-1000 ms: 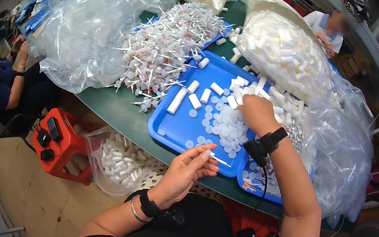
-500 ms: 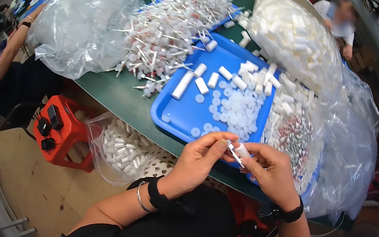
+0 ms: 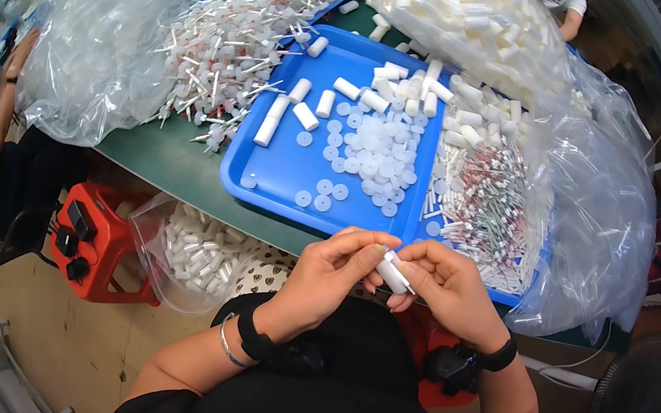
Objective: The person assembles small white cylindrical plastic components by inserting thin sticks into them. They pick up a cylinder and a stick from a blue tray, insert the stick into the cylinder, and place the assembled unit into a clear plastic bag. The process is repeated continuously throughout the video.
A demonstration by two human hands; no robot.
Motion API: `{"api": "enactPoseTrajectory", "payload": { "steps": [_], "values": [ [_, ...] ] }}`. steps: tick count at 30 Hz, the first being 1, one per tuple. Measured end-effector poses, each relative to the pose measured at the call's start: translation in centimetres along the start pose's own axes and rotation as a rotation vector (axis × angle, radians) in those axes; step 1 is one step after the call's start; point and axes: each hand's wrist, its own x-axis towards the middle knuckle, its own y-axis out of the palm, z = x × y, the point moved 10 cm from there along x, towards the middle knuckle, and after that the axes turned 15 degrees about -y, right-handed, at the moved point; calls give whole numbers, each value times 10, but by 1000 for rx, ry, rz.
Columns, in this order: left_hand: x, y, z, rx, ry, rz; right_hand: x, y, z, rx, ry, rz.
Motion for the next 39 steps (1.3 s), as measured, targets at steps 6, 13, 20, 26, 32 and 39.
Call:
{"api": "enactPoseTrajectory", "payload": {
  "steps": [6,13,20,26,32,39],
  "values": [
    [-7,25,0,180,14,17,-15,-9,-2,225,-30,-18],
    [11,24,20,-156,-236,134,-43,-164,77,-1147,-342,-463],
    [13,40,27,-268,-315,342,-57,-258,5,-1749,86,-373],
    [17,21,12,-274,-293,255,-65,-221,61,-1322,-106,-555],
    [21,28,-2,-297,-137,176,-36,-40,85,-1092,-653,-71],
    [13,16,6,-115,50,37,-20,-2,50,-941,-606,-49]
  ]
}}
